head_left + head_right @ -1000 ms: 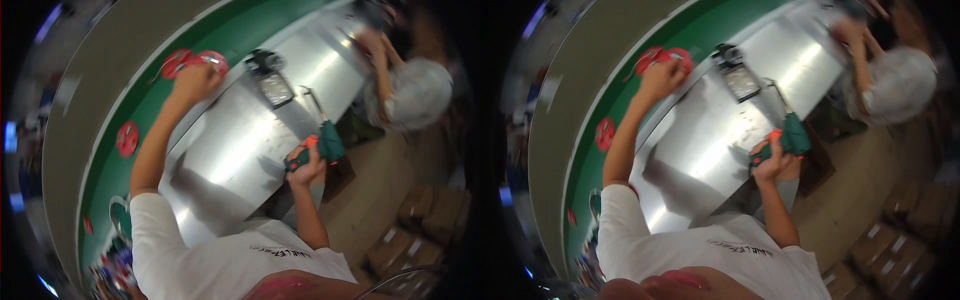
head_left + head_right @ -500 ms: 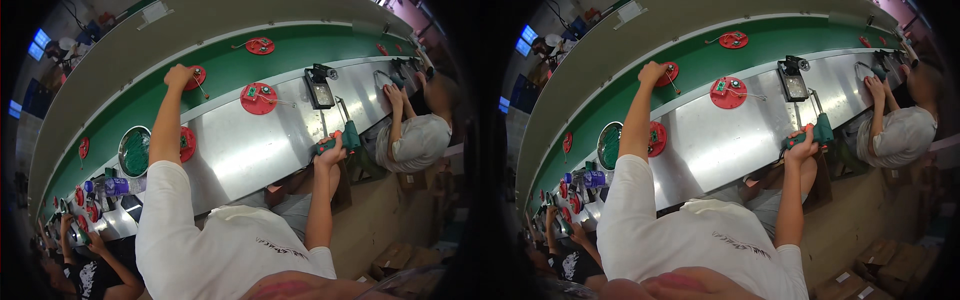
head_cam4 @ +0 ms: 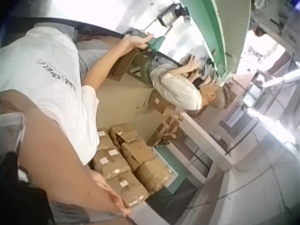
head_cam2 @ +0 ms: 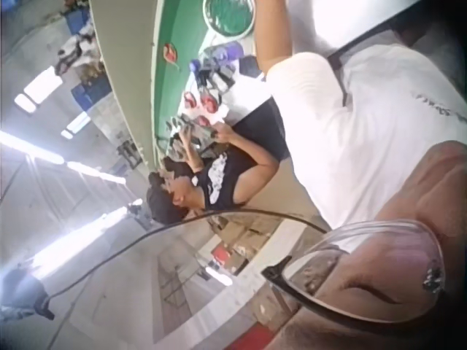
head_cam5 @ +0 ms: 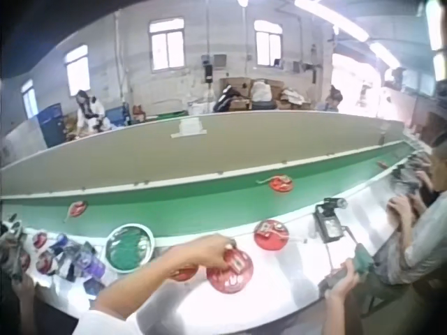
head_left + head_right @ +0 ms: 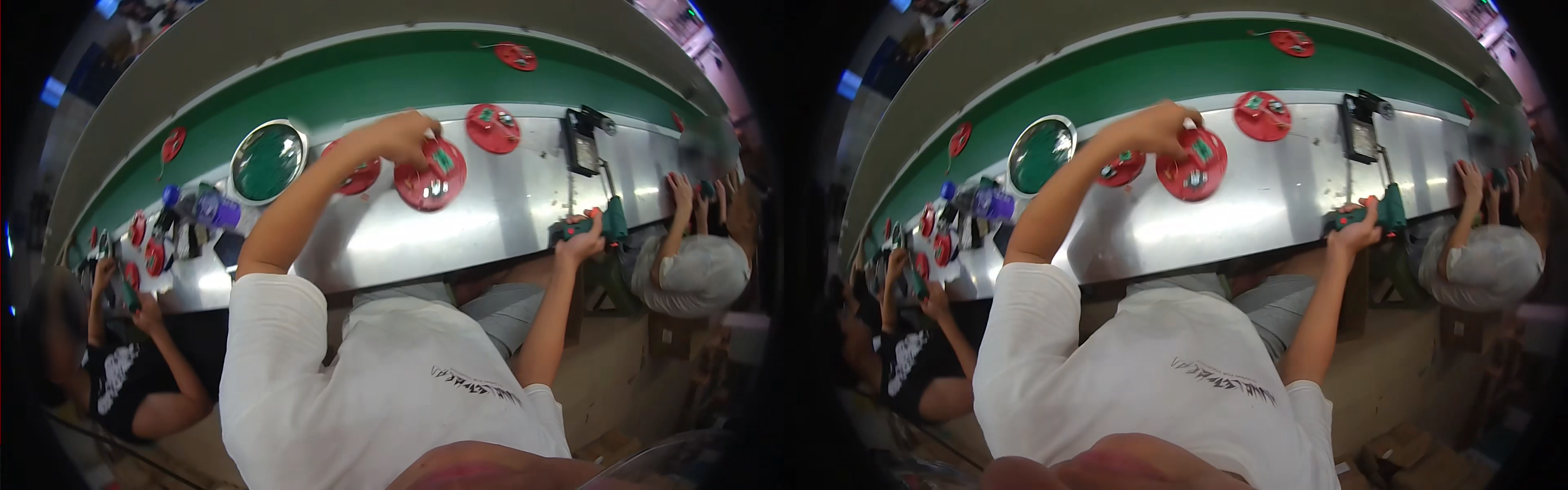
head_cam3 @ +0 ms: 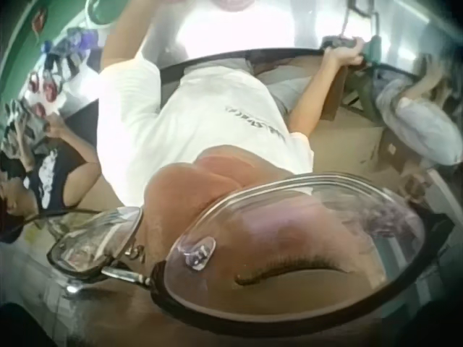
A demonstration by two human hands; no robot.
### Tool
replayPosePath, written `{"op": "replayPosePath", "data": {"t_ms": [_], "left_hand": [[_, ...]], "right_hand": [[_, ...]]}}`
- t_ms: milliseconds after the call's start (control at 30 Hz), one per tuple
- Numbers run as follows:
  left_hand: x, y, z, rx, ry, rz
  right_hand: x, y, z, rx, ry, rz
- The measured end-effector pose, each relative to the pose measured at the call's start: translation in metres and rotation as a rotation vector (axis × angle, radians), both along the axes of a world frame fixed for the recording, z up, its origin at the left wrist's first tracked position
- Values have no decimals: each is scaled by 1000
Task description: Soldering components onto circular red circuit boards on an assembly line.
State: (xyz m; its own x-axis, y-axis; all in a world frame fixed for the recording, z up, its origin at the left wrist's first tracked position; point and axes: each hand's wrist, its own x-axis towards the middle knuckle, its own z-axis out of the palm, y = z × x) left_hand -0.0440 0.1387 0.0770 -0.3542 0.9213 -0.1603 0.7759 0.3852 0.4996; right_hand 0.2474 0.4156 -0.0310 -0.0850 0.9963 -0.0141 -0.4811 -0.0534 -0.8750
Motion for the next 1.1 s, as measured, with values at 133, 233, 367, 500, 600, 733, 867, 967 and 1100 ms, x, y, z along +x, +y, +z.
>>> {"op": "replayPosePath", "data": {"t_ms": [133, 233, 367, 500, 600, 733, 867, 967, 1100], "left_hand": [[63, -44, -20, -190, 76, -29], [74, -84, -19, -2, 19, 122], [59, -145, -28, 320, 159, 553], [21, -207, -38, 476, 376, 906], [4, -214, -40, 503, 298, 1041], [-33, -223, -65, 437, 498, 1031], [-57, -199, -77, 284, 537, 1062], [-64, -188, -80, 212, 453, 1177], [-69, -186, -84, 112, 459, 1146]], "right_hand": [[-1, -8, 0, 18, 5, 20], [-3, -11, 5, 12, 2, 80], [-1, -12, 7, -9, -18, 48], [-5, -17, 13, 27, -31, 59], [-4, -13, 9, 29, -42, 58], [-6, -14, 10, 32, -26, 66], [-4, -10, 2, 66, -78, 47], [-3, -9, 1, 71, -61, 52], [-3, -9, 2, 84, -55, 58]]}}
